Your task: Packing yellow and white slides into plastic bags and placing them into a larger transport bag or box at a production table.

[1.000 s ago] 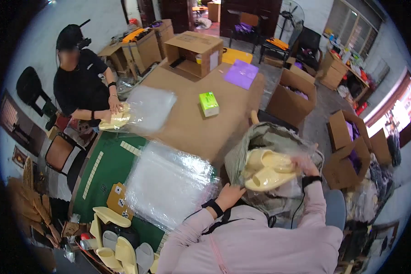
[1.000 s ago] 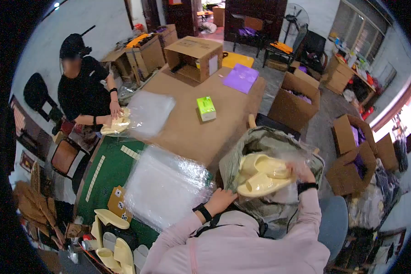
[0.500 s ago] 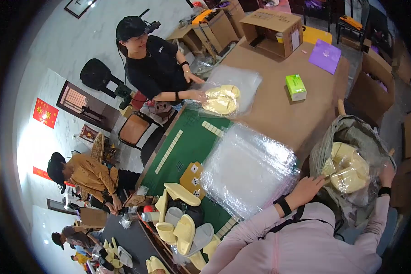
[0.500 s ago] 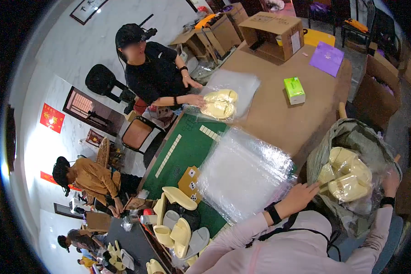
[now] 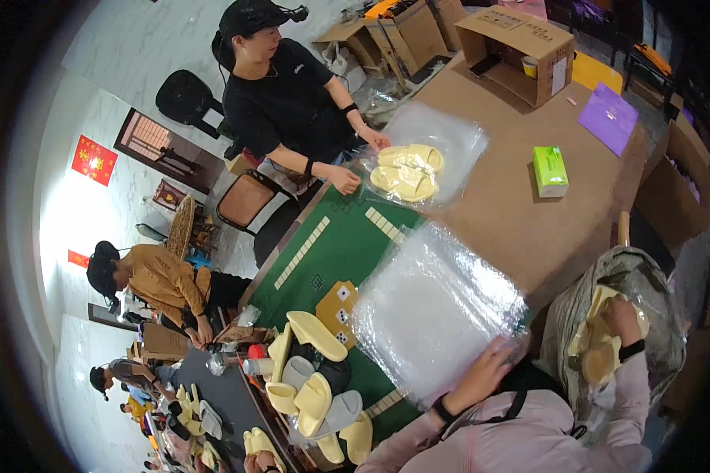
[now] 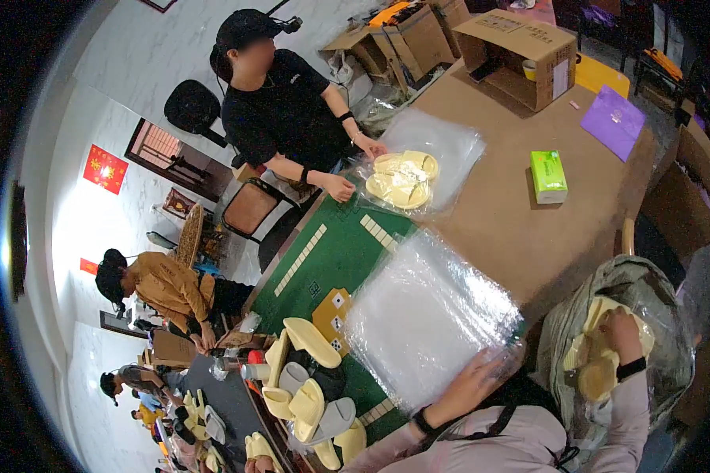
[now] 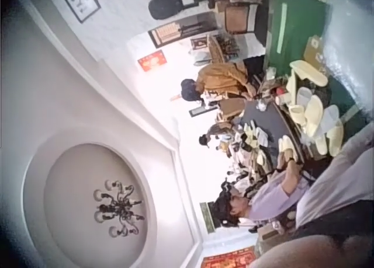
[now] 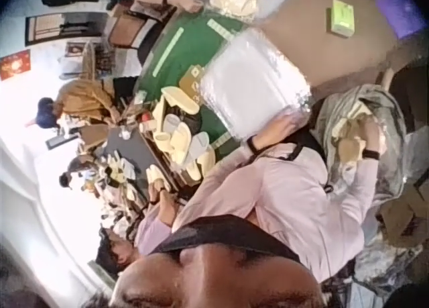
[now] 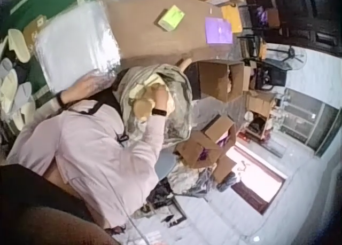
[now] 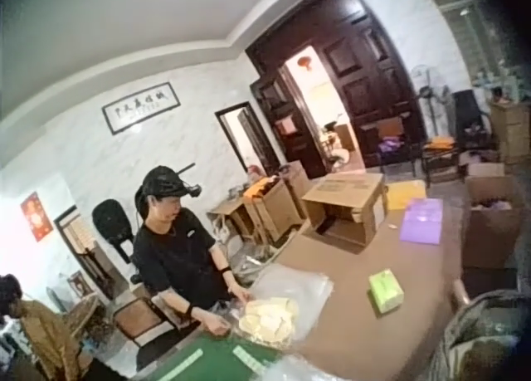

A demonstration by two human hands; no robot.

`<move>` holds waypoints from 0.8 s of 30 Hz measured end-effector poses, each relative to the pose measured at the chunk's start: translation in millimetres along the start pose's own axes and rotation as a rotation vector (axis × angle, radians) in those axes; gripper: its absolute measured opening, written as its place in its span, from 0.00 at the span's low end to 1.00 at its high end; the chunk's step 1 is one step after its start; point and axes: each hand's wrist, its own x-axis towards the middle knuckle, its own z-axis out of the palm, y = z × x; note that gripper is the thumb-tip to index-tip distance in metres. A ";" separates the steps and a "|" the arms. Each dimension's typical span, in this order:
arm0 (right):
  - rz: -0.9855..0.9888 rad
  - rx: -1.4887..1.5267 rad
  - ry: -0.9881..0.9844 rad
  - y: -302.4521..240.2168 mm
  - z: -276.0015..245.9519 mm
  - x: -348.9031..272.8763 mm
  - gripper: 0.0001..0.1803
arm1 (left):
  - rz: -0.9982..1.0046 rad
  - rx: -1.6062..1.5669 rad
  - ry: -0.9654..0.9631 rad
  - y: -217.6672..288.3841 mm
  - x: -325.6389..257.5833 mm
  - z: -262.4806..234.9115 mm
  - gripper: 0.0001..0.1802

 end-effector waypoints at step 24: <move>-0.392 0.548 0.025 -181.2 -99.5 72.8 0.15 | -0.466 0.037 0.462 -57.5 -118.0 -16.7 0.15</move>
